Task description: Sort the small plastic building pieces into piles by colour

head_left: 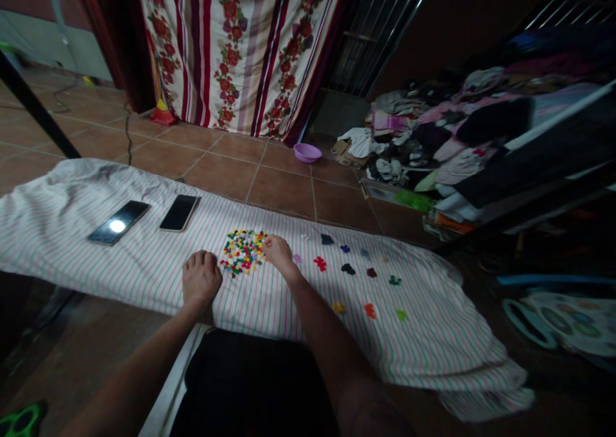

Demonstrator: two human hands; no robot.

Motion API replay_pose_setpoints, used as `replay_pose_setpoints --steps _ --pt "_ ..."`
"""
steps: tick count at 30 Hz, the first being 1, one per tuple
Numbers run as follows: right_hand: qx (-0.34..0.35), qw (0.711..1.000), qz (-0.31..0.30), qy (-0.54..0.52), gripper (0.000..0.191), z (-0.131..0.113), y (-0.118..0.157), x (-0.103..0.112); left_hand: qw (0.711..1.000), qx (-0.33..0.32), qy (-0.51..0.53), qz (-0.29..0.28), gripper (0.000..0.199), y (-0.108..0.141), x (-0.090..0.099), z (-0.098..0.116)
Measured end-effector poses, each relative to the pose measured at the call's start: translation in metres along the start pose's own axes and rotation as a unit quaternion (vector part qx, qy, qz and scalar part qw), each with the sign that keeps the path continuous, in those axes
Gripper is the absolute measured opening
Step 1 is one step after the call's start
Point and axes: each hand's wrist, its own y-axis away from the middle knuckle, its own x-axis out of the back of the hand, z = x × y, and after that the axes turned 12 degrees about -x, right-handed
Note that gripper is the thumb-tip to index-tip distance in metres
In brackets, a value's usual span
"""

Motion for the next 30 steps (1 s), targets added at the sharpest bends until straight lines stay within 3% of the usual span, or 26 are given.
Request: replay_pose_setpoints --steps 10,22,30 --pt "0.011 0.980 0.005 -0.200 0.014 0.023 -0.004 0.000 1.000 0.000 -0.003 0.000 0.017 0.000 -0.002 0.000" --pt "0.007 0.983 0.022 -0.183 0.021 0.056 -0.009 0.020 1.000 -0.001 0.011 0.000 0.019 0.000 0.000 0.000" --pt "-0.034 0.980 0.079 -0.181 0.026 0.097 -0.024 0.041 1.000 -0.003 0.011 0.004 0.019 0.000 0.000 0.000"
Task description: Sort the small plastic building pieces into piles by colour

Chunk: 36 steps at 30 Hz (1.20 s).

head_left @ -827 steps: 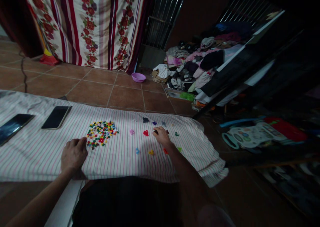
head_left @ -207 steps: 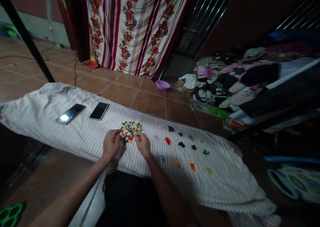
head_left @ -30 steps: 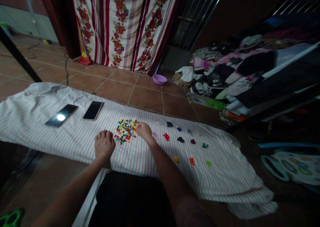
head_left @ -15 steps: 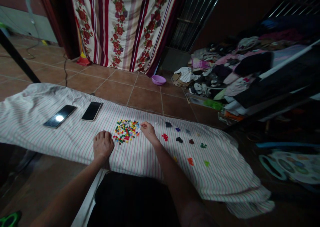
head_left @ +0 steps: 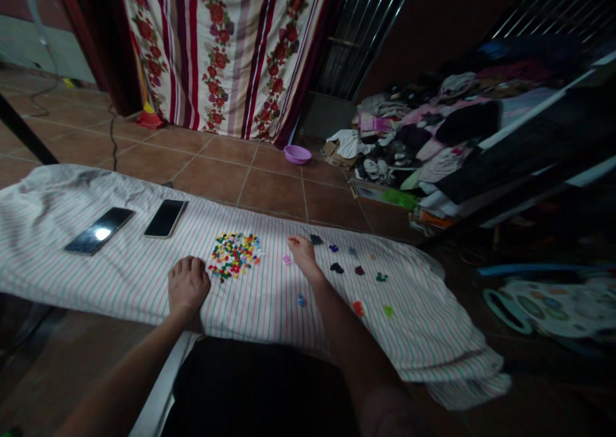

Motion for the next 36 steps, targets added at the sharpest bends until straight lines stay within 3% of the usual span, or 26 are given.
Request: replay_pose_setpoints --steps 7,14,23,29,36 --pt "-0.083 0.993 0.079 0.038 0.032 0.034 -0.024 0.030 1.000 0.001 -0.007 0.002 0.018 0.000 -0.003 0.000" --pt "-0.155 0.980 0.120 0.045 0.037 0.058 -0.027 0.043 1.000 0.003 -0.004 0.001 0.018 0.000 -0.002 0.001" --pt "-0.153 0.982 0.114 0.019 0.046 0.070 -0.032 0.039 1.000 0.005 -0.008 0.000 0.018 0.001 -0.003 0.001" --pt "-0.134 0.982 0.136 -0.002 0.038 0.078 -0.031 0.036 1.000 -0.004 -0.022 0.000 0.018 0.000 -0.003 0.000" --pt "-0.127 0.985 0.114 -0.024 0.037 0.079 -0.032 0.039 1.000 -0.002 -0.022 0.001 0.017 0.000 -0.005 -0.001"
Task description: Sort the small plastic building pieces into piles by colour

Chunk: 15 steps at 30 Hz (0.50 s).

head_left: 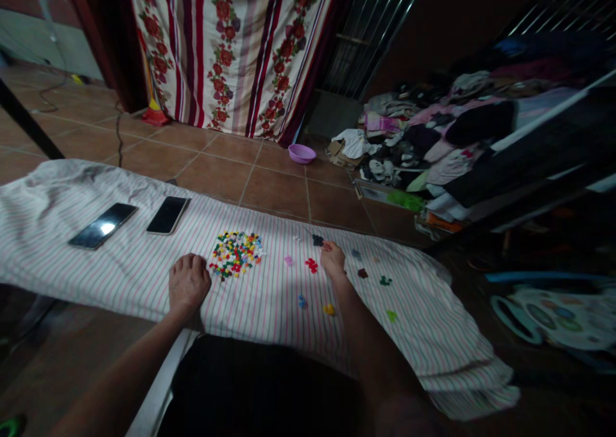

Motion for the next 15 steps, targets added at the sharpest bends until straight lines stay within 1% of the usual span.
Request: replay_pose_setpoints --steps 4,6,8,10,15 --pt "0.020 1.000 0.017 0.015 0.036 -0.005 0.004 0.004 1.000 0.001 0.000 0.002 0.018 0.000 -0.001 0.000" --pt "0.036 0.999 0.029 0.021 0.035 -0.011 0.008 0.004 1.000 0.001 0.003 0.002 0.017 0.000 -0.001 0.001" --pt "0.056 0.998 0.027 0.024 0.033 -0.020 0.015 0.001 1.000 0.003 0.007 0.001 0.017 0.000 0.000 0.001" --pt "0.083 0.996 0.006 0.026 0.030 -0.031 0.023 -0.004 1.000 0.004 0.009 0.003 0.016 0.000 0.000 0.000" --pt "0.162 0.984 -0.075 0.018 0.027 -0.056 0.051 -0.026 1.000 0.001 0.011 0.011 0.016 0.000 -0.002 0.000"
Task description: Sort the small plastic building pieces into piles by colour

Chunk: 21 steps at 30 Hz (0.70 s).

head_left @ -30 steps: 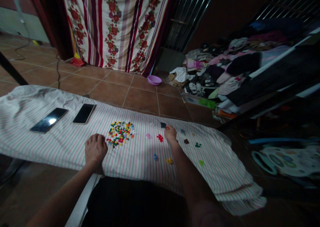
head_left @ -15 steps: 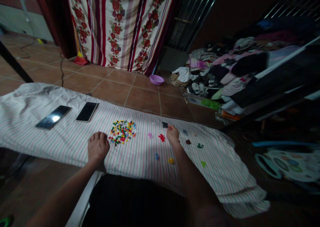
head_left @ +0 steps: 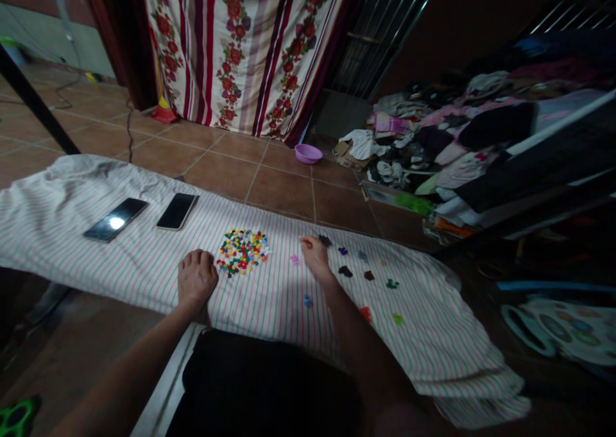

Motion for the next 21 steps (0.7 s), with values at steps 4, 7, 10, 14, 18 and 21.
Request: replay_pose_setpoints --steps 4,7,10,14,18,21 --pt "0.047 0.998 -0.048 0.010 0.026 -0.018 0.015 -0.020 1.000 0.000 -0.001 0.002 0.016 0.000 0.000 0.000" --pt "0.071 0.993 -0.085 0.028 0.024 -0.028 0.025 -0.030 1.000 -0.003 -0.003 -0.001 0.016 0.000 0.002 0.000" --pt "0.085 0.988 -0.108 0.065 0.024 -0.038 0.033 -0.036 1.000 -0.003 -0.004 -0.003 0.016 0.000 0.003 0.000" --pt "0.084 0.978 -0.132 0.136 0.023 -0.048 0.041 -0.038 1.000 0.001 -0.003 -0.001 0.016 0.000 0.002 0.000" --pt "0.083 0.969 -0.154 0.177 0.023 -0.054 0.046 -0.037 1.000 0.001 0.001 -0.003 0.016 -0.001 0.002 0.000" --pt "0.075 0.967 -0.155 0.190 0.020 -0.053 0.048 -0.037 1.000 0.003 0.005 -0.006 0.017 -0.001 0.002 0.001"
